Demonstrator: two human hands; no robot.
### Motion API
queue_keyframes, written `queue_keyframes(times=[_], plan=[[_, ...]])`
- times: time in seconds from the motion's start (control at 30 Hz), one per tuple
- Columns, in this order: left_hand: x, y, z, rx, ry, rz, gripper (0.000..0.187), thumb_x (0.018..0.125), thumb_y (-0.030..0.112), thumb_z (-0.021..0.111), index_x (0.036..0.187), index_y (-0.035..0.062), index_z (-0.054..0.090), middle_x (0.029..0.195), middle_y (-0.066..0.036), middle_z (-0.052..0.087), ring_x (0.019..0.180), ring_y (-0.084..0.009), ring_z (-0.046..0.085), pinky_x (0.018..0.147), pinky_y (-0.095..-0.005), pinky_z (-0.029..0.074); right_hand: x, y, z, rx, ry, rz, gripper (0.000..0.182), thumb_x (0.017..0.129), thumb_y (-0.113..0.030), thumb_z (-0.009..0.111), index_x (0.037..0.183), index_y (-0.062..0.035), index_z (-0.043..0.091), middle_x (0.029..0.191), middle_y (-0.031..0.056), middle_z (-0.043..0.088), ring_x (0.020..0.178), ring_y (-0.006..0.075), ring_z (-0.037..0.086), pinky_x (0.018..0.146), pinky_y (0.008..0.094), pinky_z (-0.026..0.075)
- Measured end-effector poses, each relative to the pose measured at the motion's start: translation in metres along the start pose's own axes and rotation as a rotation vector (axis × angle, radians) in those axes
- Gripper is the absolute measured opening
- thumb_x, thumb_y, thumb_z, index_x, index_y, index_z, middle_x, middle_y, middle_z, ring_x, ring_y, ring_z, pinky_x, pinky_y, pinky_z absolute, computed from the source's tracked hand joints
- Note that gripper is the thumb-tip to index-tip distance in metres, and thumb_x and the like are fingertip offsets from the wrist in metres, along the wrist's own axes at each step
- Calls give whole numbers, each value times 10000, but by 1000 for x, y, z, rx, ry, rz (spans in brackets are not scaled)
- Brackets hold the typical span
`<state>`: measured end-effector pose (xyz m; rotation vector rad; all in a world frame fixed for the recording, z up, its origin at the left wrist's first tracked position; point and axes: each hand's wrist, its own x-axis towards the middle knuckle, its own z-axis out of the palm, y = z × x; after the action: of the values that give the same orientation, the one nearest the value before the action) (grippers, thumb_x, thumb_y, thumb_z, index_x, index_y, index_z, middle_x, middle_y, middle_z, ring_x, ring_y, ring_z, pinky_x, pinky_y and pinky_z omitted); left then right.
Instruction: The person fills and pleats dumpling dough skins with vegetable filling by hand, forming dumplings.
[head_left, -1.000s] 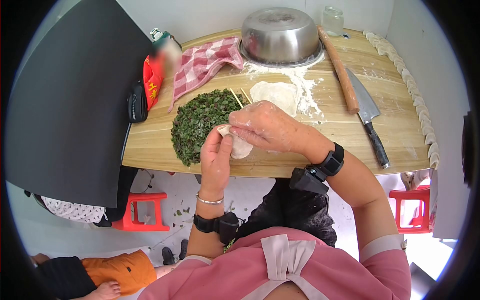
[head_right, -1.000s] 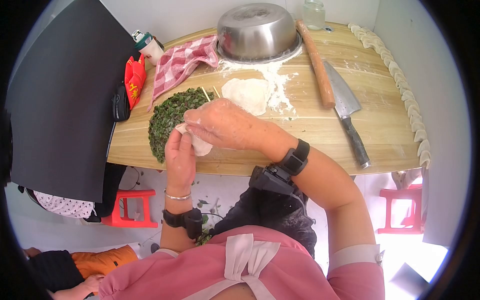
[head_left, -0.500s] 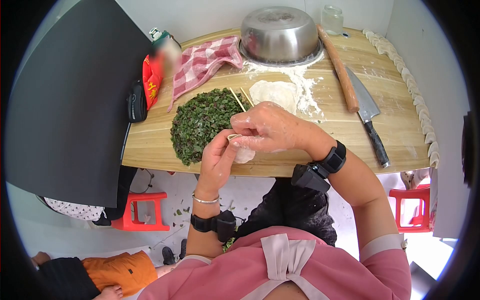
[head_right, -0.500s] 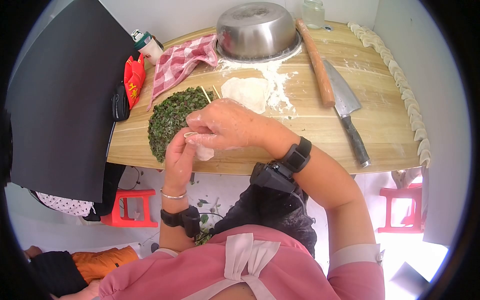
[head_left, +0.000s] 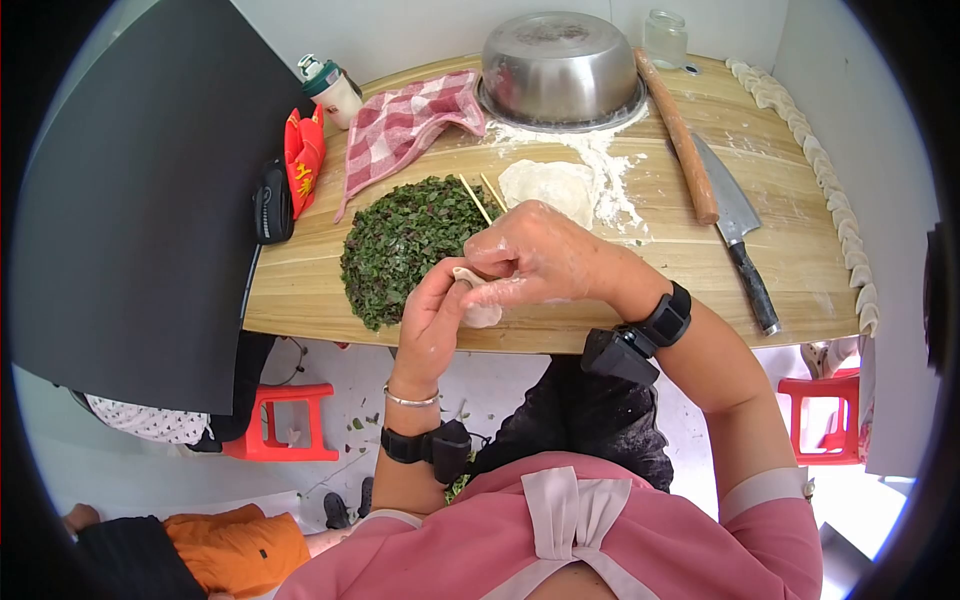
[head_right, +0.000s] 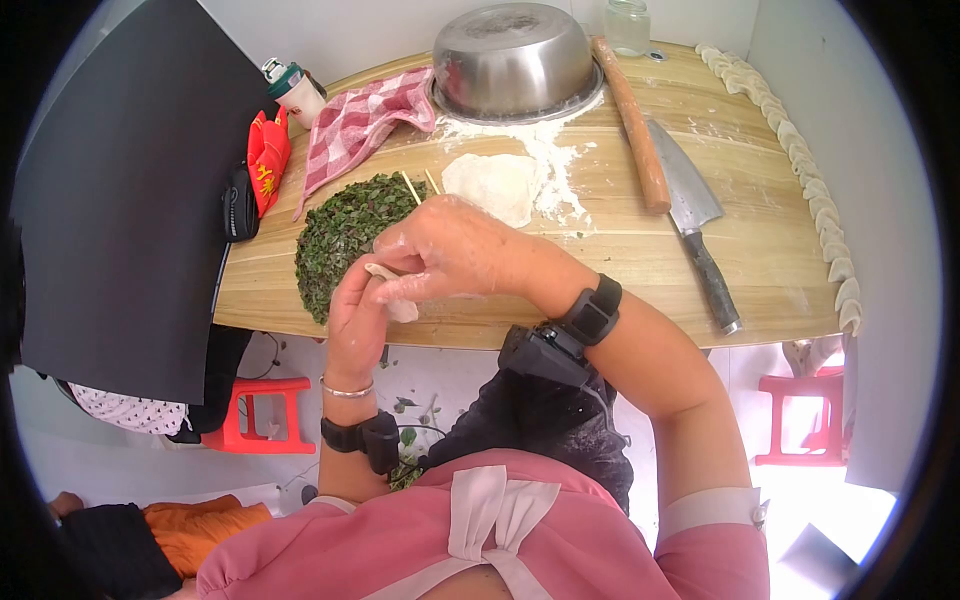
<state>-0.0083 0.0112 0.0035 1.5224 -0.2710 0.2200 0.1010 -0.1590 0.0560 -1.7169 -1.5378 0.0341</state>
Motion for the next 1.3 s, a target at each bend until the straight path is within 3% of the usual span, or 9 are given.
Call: queue_keyframes(times=[0.2,0.3,0.37,0.8,0.9,0.97,1.0,1.07,1.3], plan=[[-1,5,9,20,-21,-65,277,989,150,465,1197,-20,532,1049,-14,591,928,-61,526,816,-212,430,0,0,2,23,20,21,294,851,-272,592,708,-28,511,577,153,504,579,373,516,539,438,397],[-1,3,9,54,25,-67,273,983,144,477,1182,-30,544,1043,-15,594,928,-57,524,806,-210,432,1,6,9,9,109,-57,263,862,-194,584,702,-21,466,593,152,456,563,350,477,530,407,377],[-1,6,11,26,45,-77,266,978,137,484,1171,-34,550,1041,-14,595,924,-57,525,805,-211,435,1,6,9,17,105,-49,201,863,-167,562,755,-17,483,621,168,490,619,377,525,564,430,404],[1,8,16,7,62,-69,246,976,114,474,1162,-31,544,1063,-19,584,949,-50,515,834,-204,421,2,8,14,-24,169,-79,219,873,-159,561,740,-1,487,608,168,486,577,362,511,540,409,399],[0,6,16,-37,91,-130,236,977,116,473,1150,-26,548,1048,-13,587,933,-45,515,822,-202,424,0,10,9,98,132,33,260,901,-201,546,756,8,496,599,171,471,564,363,495,545,404,399],[-1,2,12,-79,25,-142,241,977,122,475,1155,-22,550,1035,-5,588,914,-39,514,807,-200,426,0,13,4,185,43,297,258,898,-253,523,821,-16,592,663,189,555,644,395,545,600,441,442],[0,3,14,-79,25,-140,241,977,122,475,1155,-22,550,1035,-5,588,914,-39,514,807,-200,426,0,14,4,184,43,296,258,898,-253,523,821,-16,592,663,189,555,644,395,545,600,441,442],[1,6,22,-63,97,-141,251,977,130,479,1164,-20,550,1025,2,589,899,-36,514,794,-199,429,1,15,8,69,116,98,255,894,-256,521,804,-23,573,680,189,556,662,401,543,608,456,435],[4,5,24,-92,122,-141,277,980,146,480,1192,-22,541,1042,-4,591,921,-43,520,808,-204,431,2,14,13,37,85,43,265,885,-258,534,770,-19,525,690,189,555,676,400,550,608,464,432]])
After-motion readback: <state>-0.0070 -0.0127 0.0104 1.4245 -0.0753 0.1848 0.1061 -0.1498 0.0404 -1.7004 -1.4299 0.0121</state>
